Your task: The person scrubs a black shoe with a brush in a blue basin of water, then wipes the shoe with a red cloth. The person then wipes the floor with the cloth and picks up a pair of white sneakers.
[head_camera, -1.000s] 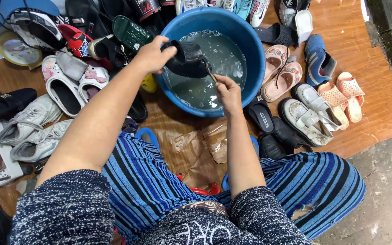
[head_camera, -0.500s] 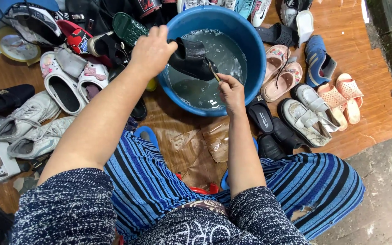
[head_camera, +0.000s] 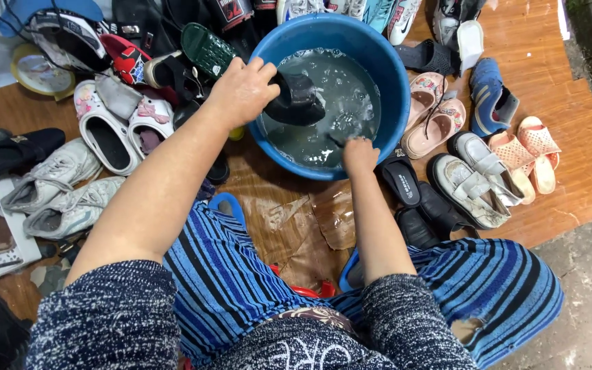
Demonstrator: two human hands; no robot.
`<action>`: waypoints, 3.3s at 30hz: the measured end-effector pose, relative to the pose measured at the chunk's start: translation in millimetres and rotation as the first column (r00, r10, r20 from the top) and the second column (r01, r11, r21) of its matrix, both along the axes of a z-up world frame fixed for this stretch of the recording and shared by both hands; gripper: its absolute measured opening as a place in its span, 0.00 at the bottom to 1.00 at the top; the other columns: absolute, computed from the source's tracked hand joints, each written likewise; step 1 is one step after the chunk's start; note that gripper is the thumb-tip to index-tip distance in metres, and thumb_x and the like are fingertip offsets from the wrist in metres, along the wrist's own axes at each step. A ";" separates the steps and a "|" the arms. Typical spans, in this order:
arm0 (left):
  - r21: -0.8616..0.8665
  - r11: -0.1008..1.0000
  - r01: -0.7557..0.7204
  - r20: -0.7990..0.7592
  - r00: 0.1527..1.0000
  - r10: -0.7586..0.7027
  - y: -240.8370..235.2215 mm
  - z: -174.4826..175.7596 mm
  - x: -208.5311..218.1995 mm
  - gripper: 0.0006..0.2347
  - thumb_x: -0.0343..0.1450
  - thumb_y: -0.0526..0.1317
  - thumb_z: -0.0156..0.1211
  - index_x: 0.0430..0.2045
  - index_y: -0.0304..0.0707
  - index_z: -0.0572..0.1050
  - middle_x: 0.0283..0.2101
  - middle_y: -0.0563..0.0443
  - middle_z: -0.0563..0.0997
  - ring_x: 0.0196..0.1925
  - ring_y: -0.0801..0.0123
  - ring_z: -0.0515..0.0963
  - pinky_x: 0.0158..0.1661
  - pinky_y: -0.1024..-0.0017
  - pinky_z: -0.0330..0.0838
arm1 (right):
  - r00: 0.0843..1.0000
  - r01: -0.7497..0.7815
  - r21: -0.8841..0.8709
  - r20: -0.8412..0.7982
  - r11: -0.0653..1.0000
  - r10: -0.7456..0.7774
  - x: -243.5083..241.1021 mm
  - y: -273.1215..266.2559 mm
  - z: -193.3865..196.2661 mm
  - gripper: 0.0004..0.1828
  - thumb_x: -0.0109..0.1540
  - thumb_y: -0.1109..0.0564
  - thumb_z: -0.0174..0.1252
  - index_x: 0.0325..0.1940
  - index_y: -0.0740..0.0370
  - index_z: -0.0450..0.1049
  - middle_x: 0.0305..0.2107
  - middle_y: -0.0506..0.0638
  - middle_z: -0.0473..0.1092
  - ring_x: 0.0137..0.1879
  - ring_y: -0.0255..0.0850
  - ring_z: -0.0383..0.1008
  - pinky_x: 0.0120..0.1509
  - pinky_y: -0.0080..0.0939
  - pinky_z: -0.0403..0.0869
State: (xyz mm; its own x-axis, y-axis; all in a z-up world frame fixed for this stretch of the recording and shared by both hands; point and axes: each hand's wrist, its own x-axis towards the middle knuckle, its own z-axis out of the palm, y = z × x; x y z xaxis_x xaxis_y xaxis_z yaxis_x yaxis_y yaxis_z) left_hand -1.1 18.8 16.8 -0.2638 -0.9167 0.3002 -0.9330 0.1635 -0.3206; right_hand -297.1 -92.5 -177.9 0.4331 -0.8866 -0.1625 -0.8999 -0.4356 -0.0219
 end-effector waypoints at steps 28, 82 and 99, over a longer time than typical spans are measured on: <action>0.076 0.997 -0.028 -0.206 0.978 0.043 -3.7 3.9 -3.1 0.13 0.57 0.36 0.73 0.33 0.43 0.80 0.50 0.49 0.74 0.46 0.57 0.75 0.38 0.68 0.80 | 0.433 0.158 0.129 0.882 0.979 -0.186 27.5 41.9 115.7 0.17 0.59 0.65 0.59 0.49 0.53 0.82 0.27 0.43 0.75 0.29 0.32 0.70 0.33 0.33 0.70; 0.785 0.493 -0.376 0.124 0.874 0.469 -56.2 -287.2 -87.9 0.09 0.73 0.34 0.56 0.40 0.49 0.83 0.46 0.54 0.85 0.55 0.62 0.82 0.71 0.36 0.45 | 0.125 0.271 0.713 0.640 0.647 -0.758 12.7 3.7 108.6 0.32 0.46 0.40 0.76 0.48 0.56 0.80 0.21 0.43 0.69 0.36 0.39 0.77 0.47 0.41 0.77; 0.508 0.860 -0.046 -0.431 0.851 0.300 -28.9 46.6 -64.1 0.37 0.56 0.43 0.81 0.63 0.43 0.69 0.66 0.32 0.62 0.63 0.30 0.71 0.49 0.29 0.73 | 0.401 0.362 0.525 0.659 0.771 -0.637 42.2 28.1 132.2 0.34 0.50 0.31 0.71 0.47 0.56 0.76 0.34 0.55 0.79 0.52 0.54 0.80 0.59 0.56 0.76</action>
State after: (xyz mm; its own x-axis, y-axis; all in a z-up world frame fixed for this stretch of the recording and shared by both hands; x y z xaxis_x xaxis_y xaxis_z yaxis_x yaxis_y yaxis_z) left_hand -65.2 -10.1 63.4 -0.0257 -0.9914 -0.1280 -0.9692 -0.0066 0.2462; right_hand -254.9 -64.4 -45.7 -0.0109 -0.9636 -0.2673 -0.4998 0.2368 -0.8332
